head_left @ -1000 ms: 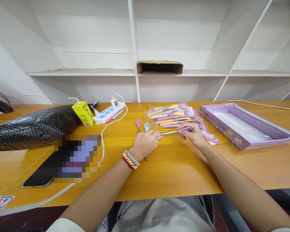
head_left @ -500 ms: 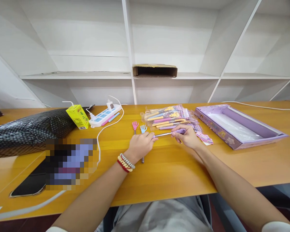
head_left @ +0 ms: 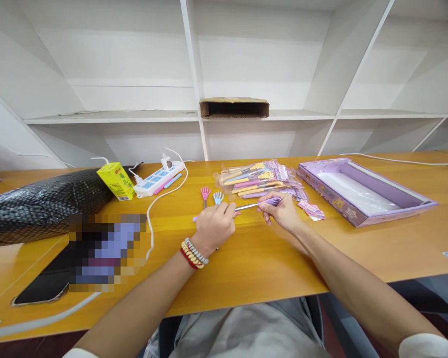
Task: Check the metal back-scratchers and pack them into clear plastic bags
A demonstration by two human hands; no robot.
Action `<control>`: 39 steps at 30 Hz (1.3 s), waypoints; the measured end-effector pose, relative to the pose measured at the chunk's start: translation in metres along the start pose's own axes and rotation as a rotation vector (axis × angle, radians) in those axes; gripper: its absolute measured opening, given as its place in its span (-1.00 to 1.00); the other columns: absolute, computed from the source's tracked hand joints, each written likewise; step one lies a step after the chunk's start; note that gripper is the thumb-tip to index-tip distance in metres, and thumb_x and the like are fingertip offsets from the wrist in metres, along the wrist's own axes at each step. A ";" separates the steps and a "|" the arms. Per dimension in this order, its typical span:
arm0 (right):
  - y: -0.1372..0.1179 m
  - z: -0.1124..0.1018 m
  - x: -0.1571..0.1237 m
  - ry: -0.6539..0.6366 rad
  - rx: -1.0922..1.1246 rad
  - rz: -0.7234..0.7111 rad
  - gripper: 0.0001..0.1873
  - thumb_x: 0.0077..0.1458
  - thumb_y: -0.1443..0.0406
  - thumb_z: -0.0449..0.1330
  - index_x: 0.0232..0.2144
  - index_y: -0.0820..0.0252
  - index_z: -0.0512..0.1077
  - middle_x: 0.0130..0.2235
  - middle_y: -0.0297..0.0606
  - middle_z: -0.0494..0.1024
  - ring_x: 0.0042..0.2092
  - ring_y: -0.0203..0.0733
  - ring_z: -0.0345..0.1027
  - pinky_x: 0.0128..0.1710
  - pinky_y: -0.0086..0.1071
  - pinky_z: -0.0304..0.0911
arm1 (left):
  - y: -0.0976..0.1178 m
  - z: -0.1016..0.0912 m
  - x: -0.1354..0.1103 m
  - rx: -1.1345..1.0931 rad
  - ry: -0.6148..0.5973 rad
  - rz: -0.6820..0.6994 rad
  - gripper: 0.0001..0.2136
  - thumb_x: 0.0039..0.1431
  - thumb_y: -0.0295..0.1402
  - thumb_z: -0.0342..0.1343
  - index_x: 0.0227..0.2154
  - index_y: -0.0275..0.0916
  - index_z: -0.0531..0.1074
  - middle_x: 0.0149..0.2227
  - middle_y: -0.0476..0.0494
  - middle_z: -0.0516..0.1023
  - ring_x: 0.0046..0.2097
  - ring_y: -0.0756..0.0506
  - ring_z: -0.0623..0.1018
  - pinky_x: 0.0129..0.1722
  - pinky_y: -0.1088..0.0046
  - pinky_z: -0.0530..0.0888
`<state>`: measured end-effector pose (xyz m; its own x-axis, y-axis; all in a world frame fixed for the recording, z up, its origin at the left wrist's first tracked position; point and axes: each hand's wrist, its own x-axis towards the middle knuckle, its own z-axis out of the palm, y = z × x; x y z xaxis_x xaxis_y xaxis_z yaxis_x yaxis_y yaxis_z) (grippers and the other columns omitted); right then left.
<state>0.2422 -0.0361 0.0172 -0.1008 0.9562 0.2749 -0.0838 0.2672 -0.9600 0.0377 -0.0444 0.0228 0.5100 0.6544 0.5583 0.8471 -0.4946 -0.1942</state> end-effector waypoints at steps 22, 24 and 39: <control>-0.020 -0.011 -0.011 -0.662 -0.762 -0.003 -0.68 0.12 0.19 0.03 -0.13 0.24 0.34 -0.47 -0.32 0.48 -0.52 -0.36 0.25 -0.51 -0.48 0.11 | -0.067 -0.034 0.006 -0.705 -0.440 0.079 -0.71 0.14 -0.17 -0.04 -0.29 -0.17 0.54 -0.56 0.01 0.50 -0.55 0.07 0.34 -0.52 0.58 0.20; -0.022 0.000 -0.017 -0.658 -1.025 -0.095 -0.67 0.18 0.15 -0.06 -0.28 0.25 0.39 -0.51 -0.28 0.45 -0.52 -0.33 0.23 -0.50 -0.46 0.03 | -0.065 -0.041 0.008 -0.699 -0.465 0.109 -0.69 0.15 -0.16 -0.06 -0.31 -0.16 0.54 -0.61 0.02 0.46 -0.58 0.08 0.30 -0.54 0.58 0.19; -0.006 0.028 -0.038 -0.779 -1.214 -0.078 -0.55 0.25 0.12 -0.21 -0.38 0.26 0.35 -0.48 -0.18 0.42 -0.54 -0.35 0.17 -0.52 -0.44 -0.09 | -0.054 -0.053 -0.020 -0.624 -0.490 0.203 -0.65 0.19 -0.18 -0.13 -0.44 -0.17 0.53 -0.69 0.00 0.35 -0.65 0.08 0.22 -0.57 0.53 0.17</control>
<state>0.2188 -0.0769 0.0139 -0.6735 0.7332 -0.0939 0.7240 0.6287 -0.2839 -0.0265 -0.0614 0.0646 0.7740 0.6223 0.1169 0.5663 -0.7628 0.3121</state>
